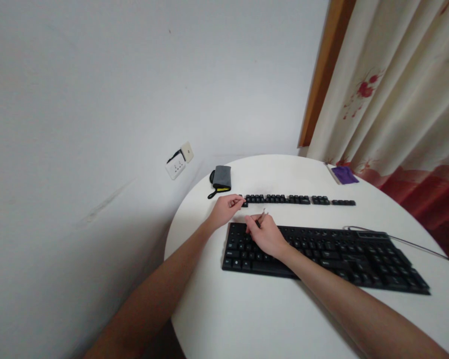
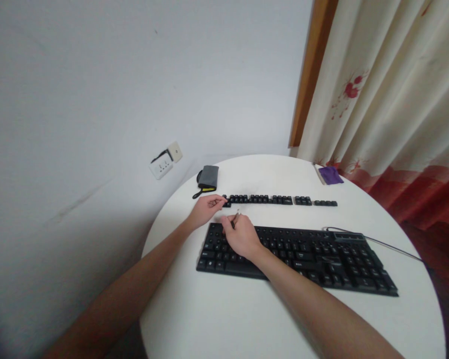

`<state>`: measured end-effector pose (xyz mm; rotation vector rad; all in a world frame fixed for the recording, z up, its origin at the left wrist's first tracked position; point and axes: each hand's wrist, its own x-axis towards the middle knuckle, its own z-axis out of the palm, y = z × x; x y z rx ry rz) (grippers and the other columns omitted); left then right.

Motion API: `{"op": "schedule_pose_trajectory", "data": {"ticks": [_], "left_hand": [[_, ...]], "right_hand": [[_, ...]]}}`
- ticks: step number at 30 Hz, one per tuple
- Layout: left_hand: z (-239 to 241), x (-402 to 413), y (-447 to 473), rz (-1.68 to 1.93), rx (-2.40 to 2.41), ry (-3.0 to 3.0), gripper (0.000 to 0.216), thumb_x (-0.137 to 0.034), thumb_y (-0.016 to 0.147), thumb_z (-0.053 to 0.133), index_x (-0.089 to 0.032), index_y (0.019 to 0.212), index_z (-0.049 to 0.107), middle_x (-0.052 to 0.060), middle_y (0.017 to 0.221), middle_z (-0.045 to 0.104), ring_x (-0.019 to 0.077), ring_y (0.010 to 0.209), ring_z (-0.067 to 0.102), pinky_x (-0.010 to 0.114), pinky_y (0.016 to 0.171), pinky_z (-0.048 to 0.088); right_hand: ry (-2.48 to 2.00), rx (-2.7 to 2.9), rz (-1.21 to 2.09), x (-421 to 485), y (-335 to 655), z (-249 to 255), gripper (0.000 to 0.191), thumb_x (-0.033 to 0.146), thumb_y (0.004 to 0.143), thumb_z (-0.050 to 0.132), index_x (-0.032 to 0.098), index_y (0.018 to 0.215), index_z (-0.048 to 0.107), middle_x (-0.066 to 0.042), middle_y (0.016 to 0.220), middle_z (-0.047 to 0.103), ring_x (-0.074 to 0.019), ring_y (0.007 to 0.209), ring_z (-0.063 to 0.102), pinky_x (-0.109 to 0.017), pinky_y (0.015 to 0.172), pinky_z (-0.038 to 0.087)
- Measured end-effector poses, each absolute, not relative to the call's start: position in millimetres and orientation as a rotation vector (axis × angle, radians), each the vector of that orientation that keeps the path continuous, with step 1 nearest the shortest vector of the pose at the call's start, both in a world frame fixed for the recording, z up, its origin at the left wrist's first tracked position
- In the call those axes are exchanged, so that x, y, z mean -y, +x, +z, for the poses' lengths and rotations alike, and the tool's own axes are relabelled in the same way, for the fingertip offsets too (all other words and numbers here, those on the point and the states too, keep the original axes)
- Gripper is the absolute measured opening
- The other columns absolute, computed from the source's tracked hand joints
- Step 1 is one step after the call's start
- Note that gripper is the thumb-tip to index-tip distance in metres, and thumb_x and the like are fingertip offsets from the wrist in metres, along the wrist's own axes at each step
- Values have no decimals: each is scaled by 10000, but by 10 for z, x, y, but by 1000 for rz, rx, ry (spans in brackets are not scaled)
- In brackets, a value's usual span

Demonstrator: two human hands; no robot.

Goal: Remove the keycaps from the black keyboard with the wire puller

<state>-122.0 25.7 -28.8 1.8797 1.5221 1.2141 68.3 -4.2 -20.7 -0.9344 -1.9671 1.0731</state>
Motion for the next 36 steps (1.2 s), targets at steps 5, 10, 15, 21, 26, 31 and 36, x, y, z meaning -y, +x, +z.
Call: {"op": "schedule_pose_trajectory", "data": {"ticks": [5, 10, 15, 21, 26, 31, 36], "left_hand": [[-291, -254, -1226, 1214, -1518, 1883, 241, -324, 869, 609, -134, 929, 744, 67, 844, 748, 158, 699, 641, 250, 637, 486], [-292, -251, -1229, 1213, -1516, 1895, 242, -324, 873, 609, -134, 938, 743, 65, 836, 745, 158, 698, 643, 248, 638, 489], [-283, -252, -1225, 1214, -1521, 1902, 236, -322, 871, 610, -138, 930, 744, 62, 832, 745, 156, 694, 643, 244, 634, 491], [-277, -250, -1221, 1217, -1509, 1898, 241, -335, 870, 618, -136, 923, 743, 68, 838, 748, 166, 723, 657, 254, 660, 508], [-290, -252, -1225, 1213, -1517, 1887, 254, -351, 868, 624, -134, 922, 743, 75, 856, 753, 167, 721, 660, 260, 665, 517], [-269, -237, -1206, 1228, -1479, 1848, 255, -357, 864, 629, -132, 914, 739, 77, 864, 746, 170, 743, 661, 261, 679, 525], [-206, -193, -1183, 1189, -1374, 1820, 300, -388, 893, 608, -126, 969, 733, 76, 860, 728, 170, 771, 660, 260, 698, 524]], "right_hand": [[-940, 1967, 1090, 34, 680, -222, 470, 369, 974, 436, 191, 565, 581, 10, 469, 534, -126, 443, 507, -248, 521, 348], [-940, 1954, 1117, 21, 682, -228, 470, 366, 973, 436, 187, 565, 584, 10, 464, 535, -120, 437, 502, -242, 517, 356], [-921, 1941, 1153, 19, 680, -204, 478, 370, 970, 438, 184, 555, 585, 9, 450, 531, -119, 428, 490, -240, 509, 367], [-897, 1874, 1211, -15, 676, -211, 479, 410, 954, 454, 188, 548, 581, 16, 429, 517, -116, 400, 466, -240, 469, 360], [-959, 1630, 1368, -92, 667, -241, 500, 475, 936, 461, 189, 539, 564, 20, 393, 485, -115, 359, 438, -243, 415, 316], [-866, 1623, 1307, -90, 666, -253, 483, 486, 936, 489, 183, 571, 580, 23, 438, 501, -118, 409, 455, -250, 466, 351], [-854, 1534, 1161, -87, 693, -226, 416, 466, 924, 536, 183, 627, 603, 18, 536, 545, -132, 518, 494, -259, 551, 391]]}}
